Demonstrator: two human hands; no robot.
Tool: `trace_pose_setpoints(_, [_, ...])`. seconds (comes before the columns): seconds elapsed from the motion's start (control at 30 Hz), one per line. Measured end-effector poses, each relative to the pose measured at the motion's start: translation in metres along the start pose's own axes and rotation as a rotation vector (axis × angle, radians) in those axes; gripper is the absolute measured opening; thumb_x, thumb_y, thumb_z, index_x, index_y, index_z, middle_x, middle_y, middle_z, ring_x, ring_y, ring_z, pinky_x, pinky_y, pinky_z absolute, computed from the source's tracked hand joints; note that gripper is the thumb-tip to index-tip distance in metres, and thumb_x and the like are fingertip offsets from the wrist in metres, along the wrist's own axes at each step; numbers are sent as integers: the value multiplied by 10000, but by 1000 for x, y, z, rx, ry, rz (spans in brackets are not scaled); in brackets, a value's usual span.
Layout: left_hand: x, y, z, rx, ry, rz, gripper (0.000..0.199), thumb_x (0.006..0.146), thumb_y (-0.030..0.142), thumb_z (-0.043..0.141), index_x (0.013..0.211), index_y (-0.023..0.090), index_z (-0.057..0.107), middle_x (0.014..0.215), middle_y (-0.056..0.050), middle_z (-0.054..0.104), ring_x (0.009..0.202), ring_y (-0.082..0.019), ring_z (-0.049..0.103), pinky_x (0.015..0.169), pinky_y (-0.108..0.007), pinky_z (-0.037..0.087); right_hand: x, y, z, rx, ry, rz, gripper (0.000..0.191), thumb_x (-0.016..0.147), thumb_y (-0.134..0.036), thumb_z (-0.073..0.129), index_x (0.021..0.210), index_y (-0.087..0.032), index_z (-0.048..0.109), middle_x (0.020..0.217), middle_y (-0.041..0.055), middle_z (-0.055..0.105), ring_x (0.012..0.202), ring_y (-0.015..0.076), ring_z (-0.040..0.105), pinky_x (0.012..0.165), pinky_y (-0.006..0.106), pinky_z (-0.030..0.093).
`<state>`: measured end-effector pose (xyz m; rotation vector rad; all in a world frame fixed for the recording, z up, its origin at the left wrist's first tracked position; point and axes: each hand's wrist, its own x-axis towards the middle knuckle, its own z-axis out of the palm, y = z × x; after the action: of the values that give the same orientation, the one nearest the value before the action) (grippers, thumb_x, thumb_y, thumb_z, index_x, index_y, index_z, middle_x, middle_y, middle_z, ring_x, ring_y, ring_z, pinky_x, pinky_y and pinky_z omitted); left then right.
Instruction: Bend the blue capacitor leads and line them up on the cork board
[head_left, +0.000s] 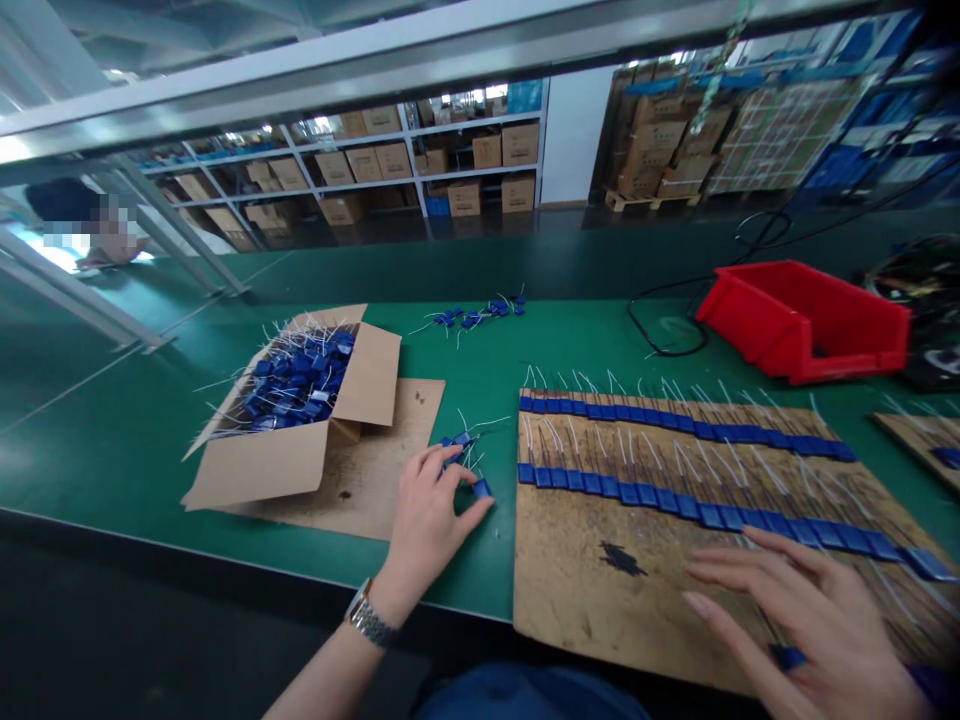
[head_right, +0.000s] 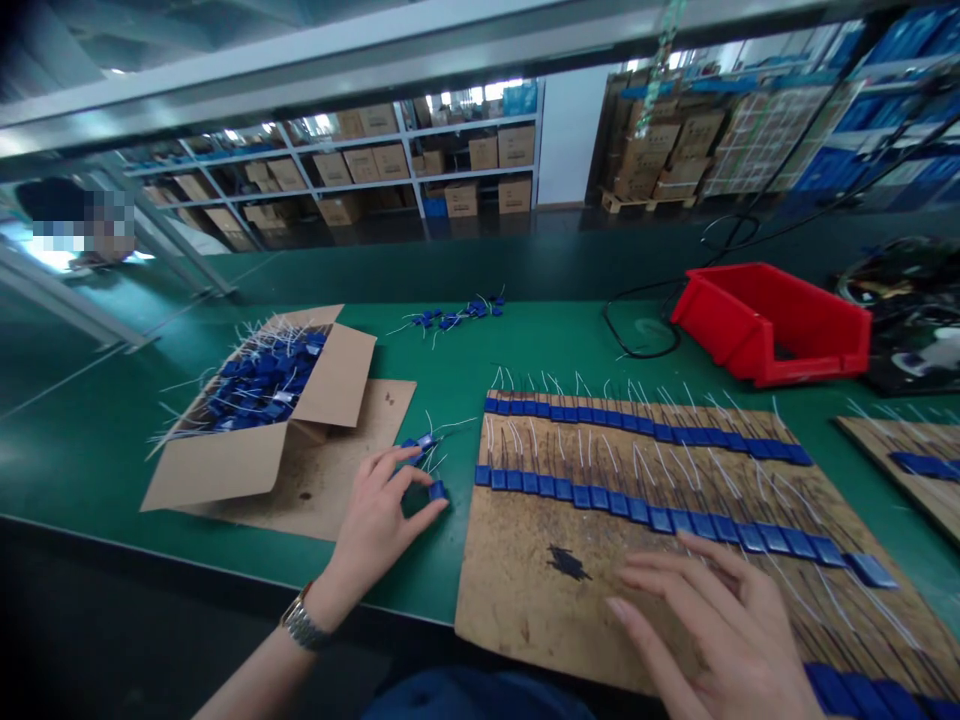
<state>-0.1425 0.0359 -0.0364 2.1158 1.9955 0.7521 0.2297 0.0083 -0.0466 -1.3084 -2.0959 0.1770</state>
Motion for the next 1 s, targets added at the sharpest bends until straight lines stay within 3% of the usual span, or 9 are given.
trace_pose_setpoints(0.13, [-11,32,-12,-262,64,-2,257,760,387,849,926,274,689,1270,-37,594,1224,-262,515,1055,-514,460,19,-46,16,262,-171,212,227,897,-496,670,1002,-306,736,1060,45,728,1139,309,604,942,479,512])
trace_pose_setpoints(0.23, [-19,56,-14,-319,109,120,304,729,450,865,936,301,700,1295,-39,582,1200,-266,523,1034,-493,454,40,-81,27,746,-382,515,304,968,-516,572,1066,-265,713,1010,44,743,987,226,691,872,372,563])
trace_pose_setpoints(0.37, [-24,70,-9,-328,173,296,281,727,440,870,921,313,711,1275,-25,603,1179,-239,529,1008,-412,458,58,-104,36,1158,-483,641,286,941,-475,652,1039,-209,690,846,7,738,823,158,704,789,272,560])
trace_pose_setpoints(0.5, [-21,70,-4,-618,108,113,434,696,487,886,1021,289,677,1209,-44,625,1095,-216,581,920,-336,483,57,-102,36,1142,-438,653,231,939,-429,665,951,-199,688,818,0,733,774,138,685,731,244,533])
trace_pose_setpoints(0.6, [-12,71,-1,-889,-121,-200,455,761,544,811,1085,253,679,1044,-39,659,866,-151,587,715,-241,454,51,-99,36,1040,-425,640,214,941,-415,659,953,-204,693,855,9,743,819,148,687,759,255,523])
trace_pose_setpoints(0.67, [-5,75,0,-1049,-279,-327,346,817,505,767,1027,235,715,981,-26,674,806,-116,568,705,-210,442,48,-100,37,970,-412,615,190,936,-392,660,941,-206,697,870,11,744,832,153,686,778,265,523])
trace_pose_setpoints(0.8, [6,85,1,-1244,-349,-394,220,848,403,760,816,189,723,871,-3,688,842,-85,577,783,-159,442,46,-105,38,891,-420,591,158,934,-353,639,909,-208,696,857,10,738,818,158,680,751,274,527])
trace_pose_setpoints(0.9, [8,87,2,-1265,-359,-423,218,837,379,779,782,182,703,811,19,668,738,-50,539,701,-128,425,46,-101,35,904,-442,581,165,936,-364,638,972,-217,703,873,13,743,825,168,685,755,290,535])
trace_pose_setpoints(1.0, [6,83,3,-1279,-335,-437,235,840,392,775,777,187,677,842,25,686,656,-34,522,611,-118,422,45,-77,24,828,-304,594,278,931,-400,654,1159,-244,684,938,18,750,876,187,693,815,328,541])
